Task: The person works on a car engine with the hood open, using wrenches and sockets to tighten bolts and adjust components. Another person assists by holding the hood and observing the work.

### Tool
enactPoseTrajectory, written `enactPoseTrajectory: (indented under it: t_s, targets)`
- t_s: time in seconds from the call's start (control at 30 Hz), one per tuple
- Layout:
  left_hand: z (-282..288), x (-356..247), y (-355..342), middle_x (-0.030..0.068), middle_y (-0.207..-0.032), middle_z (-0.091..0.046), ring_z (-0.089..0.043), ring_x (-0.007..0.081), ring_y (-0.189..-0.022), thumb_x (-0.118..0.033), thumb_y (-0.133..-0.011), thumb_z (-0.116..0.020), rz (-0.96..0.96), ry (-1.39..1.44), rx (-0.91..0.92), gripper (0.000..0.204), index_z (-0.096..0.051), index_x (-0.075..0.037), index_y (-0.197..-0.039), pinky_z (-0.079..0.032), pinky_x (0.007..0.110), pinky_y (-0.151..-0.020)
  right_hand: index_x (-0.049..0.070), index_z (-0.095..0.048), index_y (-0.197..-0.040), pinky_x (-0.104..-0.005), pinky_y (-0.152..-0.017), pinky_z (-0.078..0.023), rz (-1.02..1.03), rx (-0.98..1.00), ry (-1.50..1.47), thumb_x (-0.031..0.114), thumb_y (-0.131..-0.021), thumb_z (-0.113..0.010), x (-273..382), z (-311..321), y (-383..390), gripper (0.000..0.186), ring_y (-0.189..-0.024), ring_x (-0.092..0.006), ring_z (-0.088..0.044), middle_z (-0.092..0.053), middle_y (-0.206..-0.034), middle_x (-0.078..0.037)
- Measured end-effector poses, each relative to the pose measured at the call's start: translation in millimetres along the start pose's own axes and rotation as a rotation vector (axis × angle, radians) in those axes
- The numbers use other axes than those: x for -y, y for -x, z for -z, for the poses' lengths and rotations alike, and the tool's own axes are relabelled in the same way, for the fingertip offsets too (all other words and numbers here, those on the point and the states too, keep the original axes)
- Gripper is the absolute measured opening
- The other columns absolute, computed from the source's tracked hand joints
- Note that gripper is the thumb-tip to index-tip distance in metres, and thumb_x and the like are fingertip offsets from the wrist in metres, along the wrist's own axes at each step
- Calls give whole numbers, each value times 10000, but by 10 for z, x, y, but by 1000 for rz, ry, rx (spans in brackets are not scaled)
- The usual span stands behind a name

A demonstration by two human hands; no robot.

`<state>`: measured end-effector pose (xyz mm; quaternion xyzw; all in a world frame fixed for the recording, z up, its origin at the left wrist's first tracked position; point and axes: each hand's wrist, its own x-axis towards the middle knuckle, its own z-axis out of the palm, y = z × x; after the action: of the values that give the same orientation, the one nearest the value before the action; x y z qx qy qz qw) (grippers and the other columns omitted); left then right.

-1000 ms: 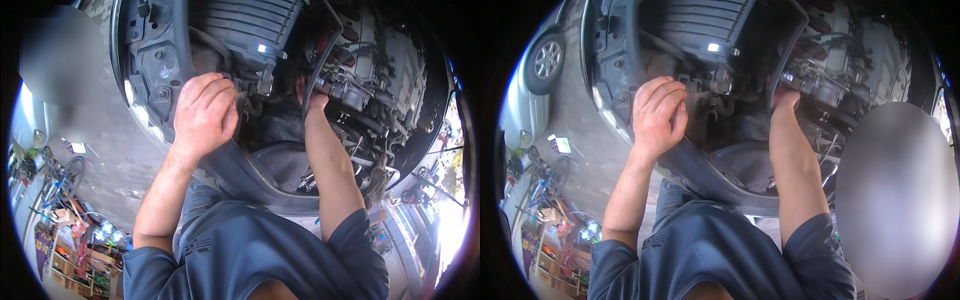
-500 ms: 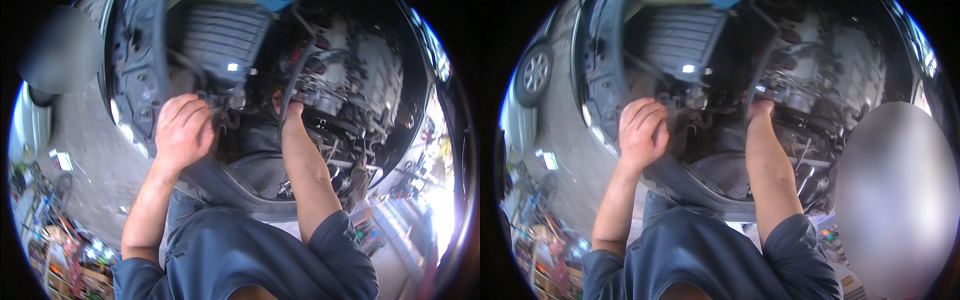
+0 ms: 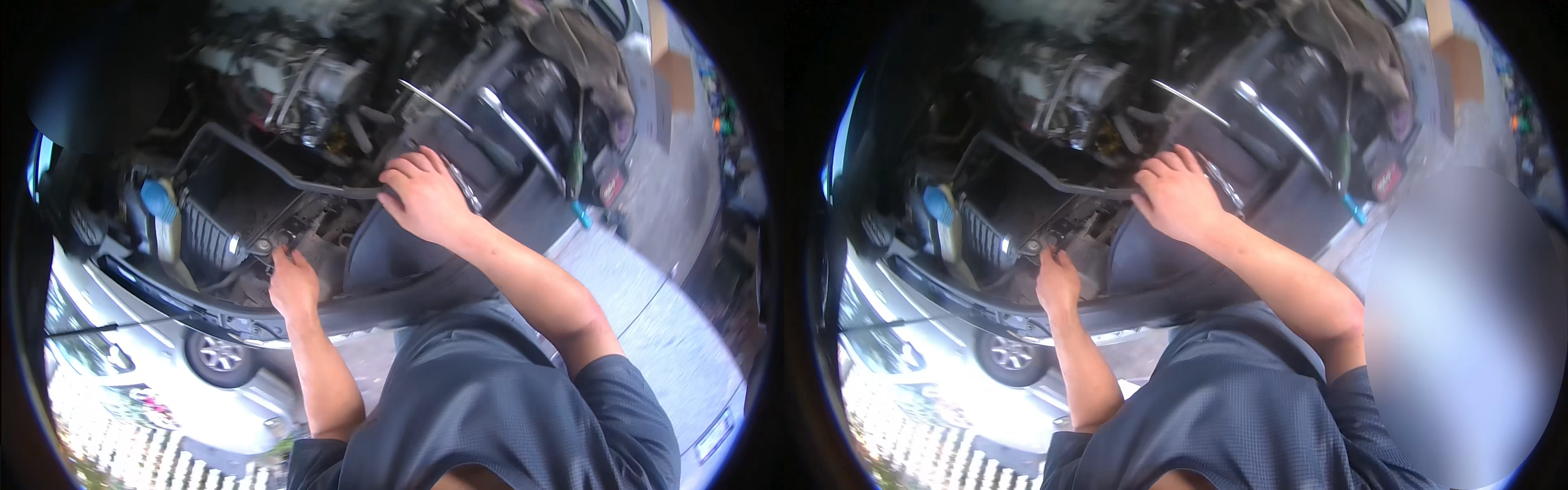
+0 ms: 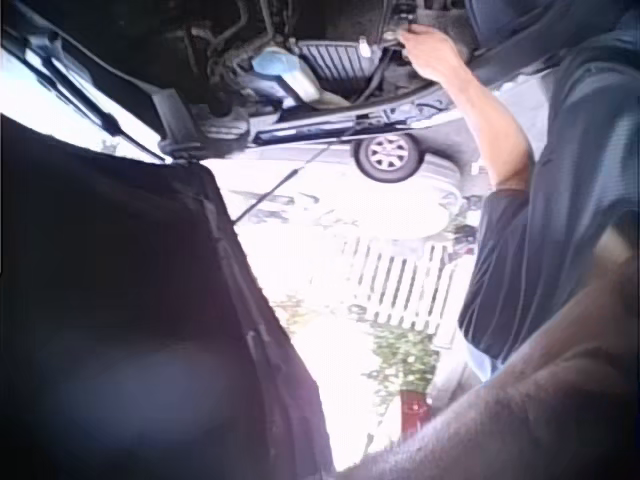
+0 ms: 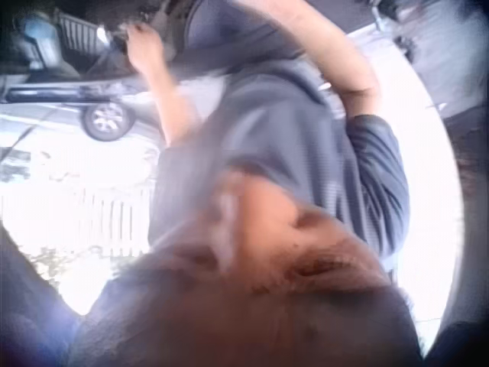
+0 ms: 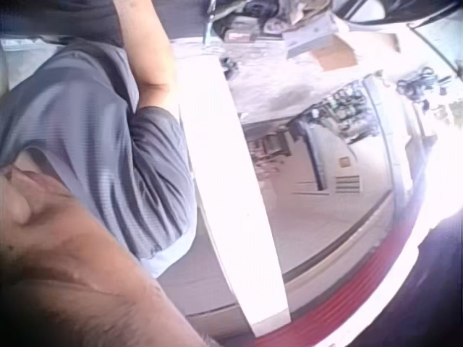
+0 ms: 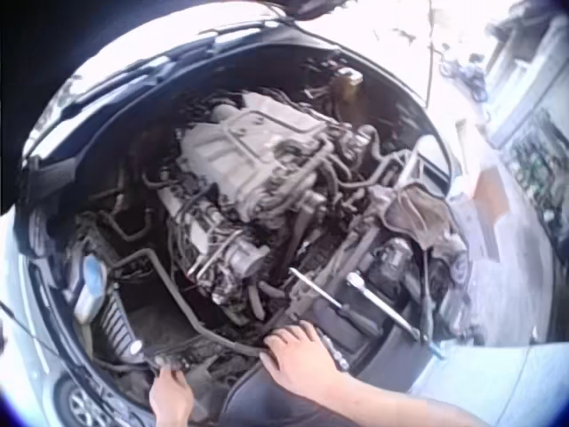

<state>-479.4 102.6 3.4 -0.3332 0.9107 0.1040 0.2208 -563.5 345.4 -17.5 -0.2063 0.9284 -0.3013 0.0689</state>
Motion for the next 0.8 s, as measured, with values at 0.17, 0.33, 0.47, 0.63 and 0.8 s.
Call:
enactPoseTrajectory:
  t_s: [0.17,0.33,0.47,0.63,0.8]
  targets:
    - [-224,-66,10,109,-918,-718,-671,173,-749,-297,-1051,-461,32,412,536,354,-613,-24,-1218,-516,310,-719,46,-649,-1068,-506,-1191,-265,-111,-77,-46,258,-822,-718,125,-280,206,331,-1351,-312,-435,-574,-1300,-129]
    - [-1366,-258,-1216,136,-1199,-661,-645,237,-987,-307,-1073,-446,300,1456,689,333,-555,-51,-1256,-510,328,-817,25,-635,-1142,-509,-1206,-228,-156,-104,-120,280,-874,-672,249,-413,321,371,-1456,-340,-326,-490,-1442,-173]
    - [-1742,-589,-1815,167,-1338,-599,-602,301,-1158,-304,-1068,-430,267,1753,839,332,-527,-66,-1278,-508,402,-956,49,-650,-1130,-533,-1198,-222,-137,-39,-47,299,-892,-653,252,-431,269,345,-1443,-330,-347,-533,-1399,-138]
    - [-1981,-943,-2206,136,-1423,-541,-517,311,-1287,-363,-996,-511,363,2024,891,449,-530,-86,-1349,-409,441,-1089,76,-664,-1109,-565,-1188,-214,-148,18,-17,318,-878,-666,287,-403,262,335,-1422,-305,-383,-578,-1332,-102]
    - [-2101,-1181,-2286,138,-1406,-539,-452,331,-1345,-347,-931,-585,235,2193,804,526,-540,-41,-1356,-317,481,-1165,87,-671,-1076,-573,-1190,-208,-174,20,13,336,-859,-681,277,-485,267,331,-1413,-295,-399,-590,-1307,-96]
